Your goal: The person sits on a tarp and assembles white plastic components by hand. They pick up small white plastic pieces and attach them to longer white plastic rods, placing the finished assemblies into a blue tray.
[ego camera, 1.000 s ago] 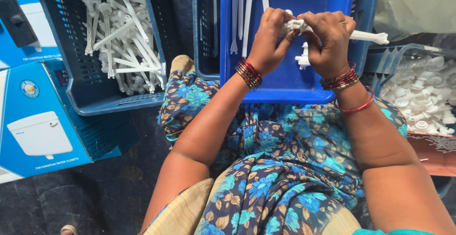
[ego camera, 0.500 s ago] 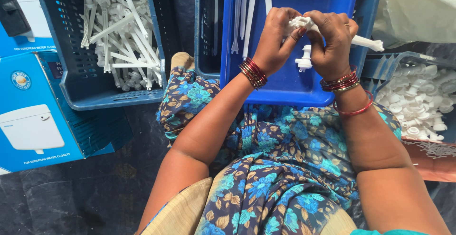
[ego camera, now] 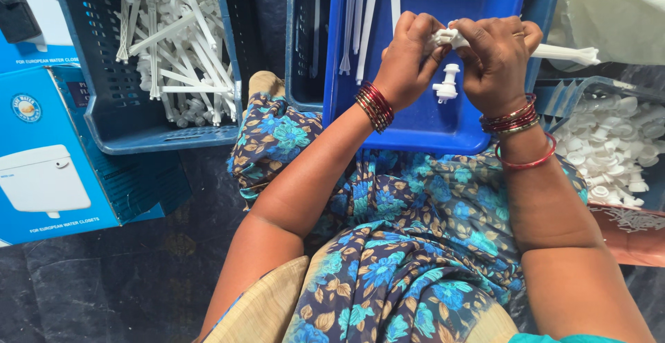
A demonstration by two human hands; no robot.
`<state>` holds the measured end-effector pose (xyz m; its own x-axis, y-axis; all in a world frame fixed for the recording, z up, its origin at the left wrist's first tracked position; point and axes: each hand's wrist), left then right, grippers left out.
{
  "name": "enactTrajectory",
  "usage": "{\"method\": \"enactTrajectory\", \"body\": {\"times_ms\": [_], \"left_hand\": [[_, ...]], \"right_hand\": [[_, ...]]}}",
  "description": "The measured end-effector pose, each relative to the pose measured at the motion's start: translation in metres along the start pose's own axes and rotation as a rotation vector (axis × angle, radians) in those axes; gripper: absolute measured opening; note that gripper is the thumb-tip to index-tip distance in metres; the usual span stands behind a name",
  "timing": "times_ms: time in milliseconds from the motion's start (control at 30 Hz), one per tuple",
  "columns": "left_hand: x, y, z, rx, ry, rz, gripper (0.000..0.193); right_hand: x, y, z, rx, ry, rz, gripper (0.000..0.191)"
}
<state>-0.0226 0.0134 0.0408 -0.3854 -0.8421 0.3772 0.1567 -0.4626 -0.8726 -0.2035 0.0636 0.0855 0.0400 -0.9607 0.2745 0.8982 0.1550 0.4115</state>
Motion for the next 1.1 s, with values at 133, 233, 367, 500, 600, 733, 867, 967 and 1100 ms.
{"method": "enactTrajectory", "body": {"times_ms": [133,233,367,500,600,733,867,967,1100], "left_hand": [[0.0014,-0.0031,0.0016,0.112,0.041,0.009,0.029],[0.0021,-0.0047,0.0034,0.223,0.075,0.008,0.03],[0.0028,-0.0048,0.0053,0.08,0.045,0.015,0.03],[0.0042,-0.0033,0.0043,-0.043,0.01,0.024,0.029],[0.0043,-0.0027,0.0046,-0.038,0.018,-0.024,0.03],[0.0046,-0.0028,0.007,0.013,0.02,-0.056,0.03],[0.0036,-0.0043,0.0086,0.116,0.038,-0.092,0.03],[0.0025,-0.0047,0.009,0.14,0.062,-0.101,0.034],[0.0007,-0.0047,0.0082,0.084,0.062,-0.094,0.035]], "right_hand": [[0.0005,-0.0028,0.0018,-0.035,0.011,0.032,0.028],[0.0006,-0.0036,0.0017,-0.063,0.003,0.054,0.029],[0.0014,-0.002,-0.0009,0.079,0.031,-0.005,0.035],[0.0025,0.0006,-0.0042,0.133,0.018,-0.08,0.034],[0.0031,0.0017,-0.0052,0.126,-0.023,-0.061,0.031],[0.0022,0.0029,-0.0068,0.093,-0.063,-0.041,0.032],[0.0011,0.0017,-0.0056,0.014,-0.089,-0.004,0.036],[0.0002,0.0,-0.0026,-0.017,-0.077,0.023,0.033],[-0.0013,0.0,-0.0017,-0.018,-0.064,0.018,0.033]]}}
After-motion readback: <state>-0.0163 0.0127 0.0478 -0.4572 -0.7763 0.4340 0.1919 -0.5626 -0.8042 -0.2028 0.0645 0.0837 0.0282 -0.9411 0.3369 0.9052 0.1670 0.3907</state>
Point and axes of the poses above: each hand's wrist, its own x-axis towards the middle knuckle, its own z-axis out of the back of the hand, y = z × x, and after that the axes turned 12 degrees about -z, right-handed
